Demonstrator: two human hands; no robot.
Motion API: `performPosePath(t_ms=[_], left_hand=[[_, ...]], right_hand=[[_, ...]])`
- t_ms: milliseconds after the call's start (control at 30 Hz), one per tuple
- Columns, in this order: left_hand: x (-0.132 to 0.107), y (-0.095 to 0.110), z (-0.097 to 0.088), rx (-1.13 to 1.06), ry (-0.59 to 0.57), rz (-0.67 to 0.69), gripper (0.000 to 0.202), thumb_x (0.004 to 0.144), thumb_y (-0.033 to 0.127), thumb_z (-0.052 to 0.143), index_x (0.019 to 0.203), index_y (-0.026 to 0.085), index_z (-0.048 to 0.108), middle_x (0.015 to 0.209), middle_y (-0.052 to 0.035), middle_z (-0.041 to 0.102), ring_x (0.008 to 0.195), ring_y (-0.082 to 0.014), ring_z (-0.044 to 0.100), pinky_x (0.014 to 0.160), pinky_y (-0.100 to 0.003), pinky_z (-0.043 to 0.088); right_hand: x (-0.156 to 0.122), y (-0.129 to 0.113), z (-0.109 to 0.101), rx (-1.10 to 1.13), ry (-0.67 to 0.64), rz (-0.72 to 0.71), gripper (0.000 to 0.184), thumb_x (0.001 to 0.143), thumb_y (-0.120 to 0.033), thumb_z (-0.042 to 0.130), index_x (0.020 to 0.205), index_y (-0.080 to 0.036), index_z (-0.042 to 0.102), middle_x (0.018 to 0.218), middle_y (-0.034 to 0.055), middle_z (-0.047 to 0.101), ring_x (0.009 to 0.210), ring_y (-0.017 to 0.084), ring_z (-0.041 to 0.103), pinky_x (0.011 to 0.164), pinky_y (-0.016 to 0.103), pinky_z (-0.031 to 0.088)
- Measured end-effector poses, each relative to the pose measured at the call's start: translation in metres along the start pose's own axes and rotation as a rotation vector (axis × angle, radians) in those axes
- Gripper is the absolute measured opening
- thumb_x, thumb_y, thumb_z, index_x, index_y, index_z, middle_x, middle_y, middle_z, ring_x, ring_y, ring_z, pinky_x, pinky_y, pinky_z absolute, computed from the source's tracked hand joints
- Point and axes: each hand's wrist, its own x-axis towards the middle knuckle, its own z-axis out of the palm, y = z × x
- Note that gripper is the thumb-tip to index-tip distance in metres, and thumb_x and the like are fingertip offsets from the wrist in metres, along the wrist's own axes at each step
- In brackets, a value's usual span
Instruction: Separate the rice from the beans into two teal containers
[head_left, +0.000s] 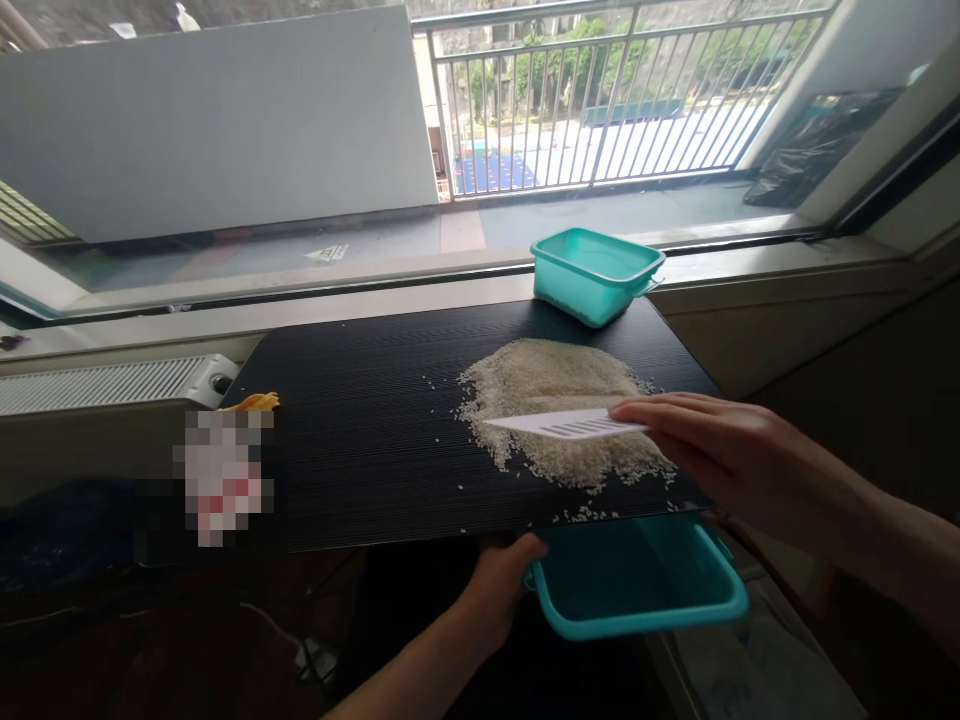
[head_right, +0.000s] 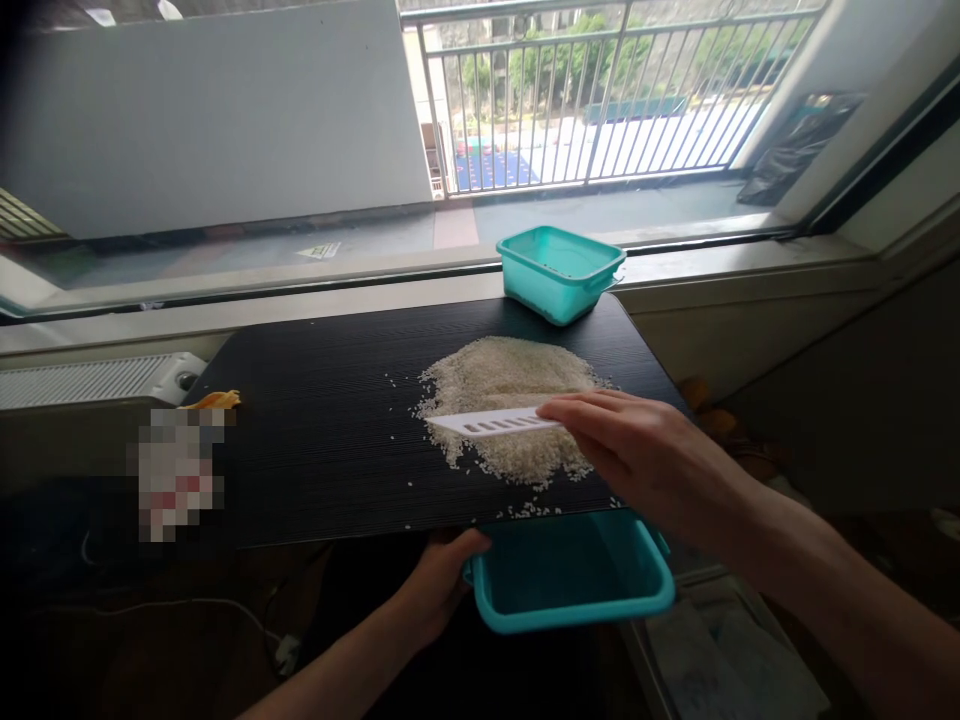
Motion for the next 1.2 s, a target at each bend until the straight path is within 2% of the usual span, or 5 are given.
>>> performPosePath(t_ms=[300, 533, 733, 967, 1200], left_hand=[[-0.007, 0.003, -0.005, -0.023, -0.008, 0.026, 0.032, 0.060, 0.019, 0.063, 0.091, 0.015, 0.060, 0.071, -0.0002, 0.058, 0.062, -0.0128, 0.053, 0.058, -0.025, 0.043], [-0.017, 0.006, -0.027, -0.080, 0.022, 0.048, 0.026, 0.060, 0.019, 0.063, 0.085, 0.015, 0.060, 0.075, -0.0021, 0.061, 0.064, -0.0132, 0.054, 0.062, -0.027, 0.045], [-0.012, 0.002, -0.030, -0.065, 0.031, 0.034, 0.024, 0.059, 0.020, 0.063, 0.083, 0.015, 0.059, 0.068, -0.0001, 0.059, 0.060, -0.0126, 0.053, 0.058, -0.026, 0.044], [-0.001, -0.008, 0.014, 0.009, -0.058, -0.021, 0.024, 0.059, 0.022, 0.064, 0.080, 0.012, 0.060, 0.064, -0.0022, 0.059, 0.057, -0.0132, 0.053, 0.059, -0.027, 0.045], [0.004, -0.017, 0.044, 0.061, -0.099, -0.058, 0.020, 0.060, 0.023, 0.063, 0.075, 0.010, 0.061, 0.063, -0.0030, 0.059, 0.056, -0.0129, 0.053, 0.059, -0.028, 0.044]], right_hand=[[0.063, -0.048, 0.029, 0.266, -0.283, -0.210, 0.030, 0.086, -0.021, 0.037, 0.107, -0.021, 0.058, 0.097, 0.0028, 0.064, 0.086, 0.013, 0.058, 0.073, 0.025, 0.041], [0.081, -0.048, 0.039, 0.286, -0.381, -0.265, 0.030, 0.086, -0.023, 0.038, 0.108, -0.023, 0.059, 0.102, 0.0018, 0.064, 0.088, 0.013, 0.058, 0.072, 0.023, 0.041], [0.035, -0.036, 0.003, 0.265, -0.204, -0.120, 0.027, 0.083, -0.028, 0.045, 0.106, -0.023, 0.059, 0.090, -0.0012, 0.066, 0.071, 0.009, 0.059, 0.062, 0.019, 0.045], [-0.055, 0.003, -0.032, 0.031, 0.125, 0.306, 0.031, 0.078, -0.038, 0.051, 0.108, -0.033, 0.057, 0.091, -0.0069, 0.069, 0.070, 0.011, 0.064, 0.059, 0.017, 0.051], [-0.111, 0.024, -0.038, -0.322, 0.131, 0.545, 0.041, 0.080, -0.053, 0.035, 0.102, -0.030, 0.060, 0.091, -0.0045, 0.069, 0.068, 0.014, 0.065, 0.055, 0.022, 0.053]])
